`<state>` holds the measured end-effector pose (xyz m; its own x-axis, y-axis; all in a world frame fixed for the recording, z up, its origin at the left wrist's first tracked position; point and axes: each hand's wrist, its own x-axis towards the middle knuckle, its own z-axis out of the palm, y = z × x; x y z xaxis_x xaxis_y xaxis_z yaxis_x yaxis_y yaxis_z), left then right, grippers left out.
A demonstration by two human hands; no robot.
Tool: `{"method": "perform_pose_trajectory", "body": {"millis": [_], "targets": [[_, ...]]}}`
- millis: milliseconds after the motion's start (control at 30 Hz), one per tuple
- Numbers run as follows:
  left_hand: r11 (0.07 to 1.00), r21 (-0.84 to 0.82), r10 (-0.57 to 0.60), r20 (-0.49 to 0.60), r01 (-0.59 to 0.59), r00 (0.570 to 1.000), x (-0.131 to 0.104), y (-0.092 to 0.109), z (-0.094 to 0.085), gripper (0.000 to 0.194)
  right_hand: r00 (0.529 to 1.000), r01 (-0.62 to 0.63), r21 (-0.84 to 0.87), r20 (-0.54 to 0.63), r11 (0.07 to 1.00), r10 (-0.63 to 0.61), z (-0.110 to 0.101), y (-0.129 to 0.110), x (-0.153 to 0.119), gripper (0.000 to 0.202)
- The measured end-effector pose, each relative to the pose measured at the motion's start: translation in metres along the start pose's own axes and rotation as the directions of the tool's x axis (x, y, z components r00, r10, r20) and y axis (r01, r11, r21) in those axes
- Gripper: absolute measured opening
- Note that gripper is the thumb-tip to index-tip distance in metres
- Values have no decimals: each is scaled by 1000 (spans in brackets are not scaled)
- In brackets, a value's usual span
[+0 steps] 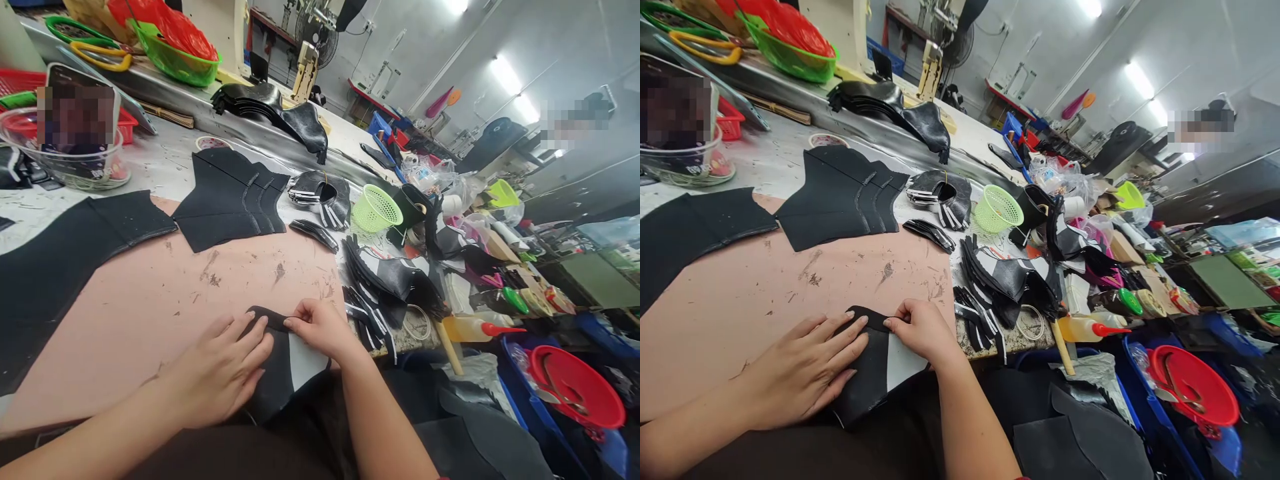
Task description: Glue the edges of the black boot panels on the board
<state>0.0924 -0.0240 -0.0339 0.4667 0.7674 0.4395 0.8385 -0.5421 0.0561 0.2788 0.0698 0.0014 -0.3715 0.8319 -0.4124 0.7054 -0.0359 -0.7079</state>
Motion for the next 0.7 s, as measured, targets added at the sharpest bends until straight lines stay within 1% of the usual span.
{"method": "perform_pose_trajectory", "body": {"millis": [67,167,267,333,433,567,633,700], "targets": [[1000,31,2,21,-2,1000,5,1,-1,49,999,-28,33,29,999,27,-2,-1,0,15],[999,52,0,19,-1,1000,10,3,-1,55,996,-76,95,55,993,71,-8,-2,0,11],[999,45,-2,9,2,1000,11,4,-2,56,995,-94,114,-10,989,96,-16,-3,0,12],[999,50,3,3,-3,1000,11,5,-3,54,994,-95,92,-48,991,100,-20,-2,0,15],[996,83,40,6,-40,999,10,4,-4,52,993,-93,38,-76,995,96,-21,2,0,19],[981,155,106,90,-119,990,16,3,-2,47,990,-104,4,-98,995,104,-21,8,-2,21],[976,171,117,123,-137,986,23,3,-2,56,988,-114,12,-101,993,115,-23,11,-4,20],[979,157,113,129,-133,985,29,3,-1,62,988,-126,38,-86,991,129,-25,15,-6,19]]}}
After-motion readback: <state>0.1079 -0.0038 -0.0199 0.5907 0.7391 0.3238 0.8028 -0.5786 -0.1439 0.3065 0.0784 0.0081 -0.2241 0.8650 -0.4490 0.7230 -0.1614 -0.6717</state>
